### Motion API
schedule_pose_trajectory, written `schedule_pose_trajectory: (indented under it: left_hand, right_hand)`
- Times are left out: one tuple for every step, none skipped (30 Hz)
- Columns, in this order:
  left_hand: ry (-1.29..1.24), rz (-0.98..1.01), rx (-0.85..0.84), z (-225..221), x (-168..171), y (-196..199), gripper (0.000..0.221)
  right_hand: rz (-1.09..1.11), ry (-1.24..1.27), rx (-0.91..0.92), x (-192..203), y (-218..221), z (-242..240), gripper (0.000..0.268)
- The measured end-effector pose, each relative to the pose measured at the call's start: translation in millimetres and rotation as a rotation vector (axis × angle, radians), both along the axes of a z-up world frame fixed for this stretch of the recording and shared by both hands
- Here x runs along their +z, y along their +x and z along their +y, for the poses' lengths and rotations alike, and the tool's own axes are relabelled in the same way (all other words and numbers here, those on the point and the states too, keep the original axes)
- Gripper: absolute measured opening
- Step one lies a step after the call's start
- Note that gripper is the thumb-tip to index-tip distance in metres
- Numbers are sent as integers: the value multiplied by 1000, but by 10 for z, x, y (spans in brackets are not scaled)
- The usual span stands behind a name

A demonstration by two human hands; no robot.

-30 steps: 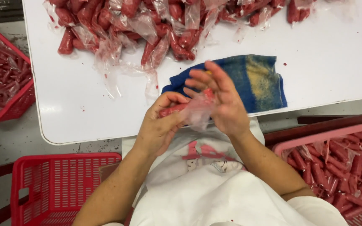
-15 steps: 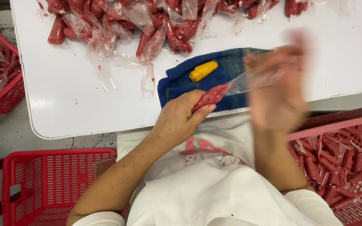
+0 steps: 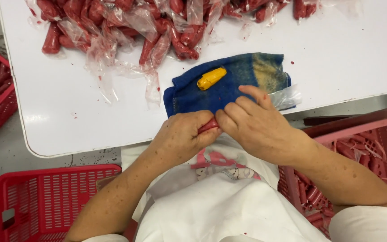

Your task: The person removes plastic casing from sausages one by one, using a yellow tool to slit the plastic and then pulling the casing off by hand before placing the sausages into a crate.

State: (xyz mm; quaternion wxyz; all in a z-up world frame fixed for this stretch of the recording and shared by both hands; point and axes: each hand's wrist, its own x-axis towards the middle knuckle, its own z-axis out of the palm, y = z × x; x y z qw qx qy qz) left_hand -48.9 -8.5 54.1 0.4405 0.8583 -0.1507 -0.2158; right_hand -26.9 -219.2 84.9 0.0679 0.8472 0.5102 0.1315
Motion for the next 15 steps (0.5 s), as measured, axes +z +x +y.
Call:
schedule_pose_trajectory:
  left_hand:
    - [-2, -10, 1, 6, -22, -2, 35]
    - [-13, 0, 3, 15, -43, -5, 35]
    - [-26, 12, 9, 25, -63, -15, 35]
    - [-29, 5, 14, 45, -59, 7, 35]
    - [-7, 29, -2, 62, -60, 9, 33]
    - [15, 53, -18, 82, -62, 9, 31]
    - [11, 45, -10, 91, -84, 37, 31]
    - [0, 88, -24, 100, -105, 66, 30]
    - [-11, 139, -40, 109, -126, 73, 41]
    - [-14, 139, -34, 58, -204, 107, 41]
    - [-185, 97, 90, 7, -292, 114, 49]
    - [-356, 52, 215, -43, -385, 122, 64]
    - [-359, 57, 223, -8, -298, 113, 64]
    - [-343, 94, 157, 27, -214, 108, 58]
    - [-328, 143, 91, 60, -137, 67, 53]
  right_hand:
    - [-10, -2, 1, -17, 14, 22, 18]
    - [-47, 28, 26, -33, 27, 47, 15]
    - [-81, 57, 54, -46, 42, 74, 18]
    - [-88, 54, 59, -63, 92, 95, 18]
    - [-85, 82, 92, -84, 128, 116, 20]
    - [-81, 111, 124, -106, 163, 138, 23]
    - [-89, 107, 132, -172, 188, 160, 23]
    - [-80, 133, 207, -238, 215, 182, 22]
    - [-63, 160, 279, -308, 218, 202, 24]
    - [-62, 158, 285, -320, 291, 239, 24]
    - [-136, 198, 310, -344, 339, 276, 26]
    - [-210, 238, 335, -373, 388, 315, 28]
    - [-203, 236, 341, -244, 464, 302, 28]
    - [-264, 234, 400, -118, 545, 290, 23]
    - [-314, 233, 456, -7, 593, 277, 18]
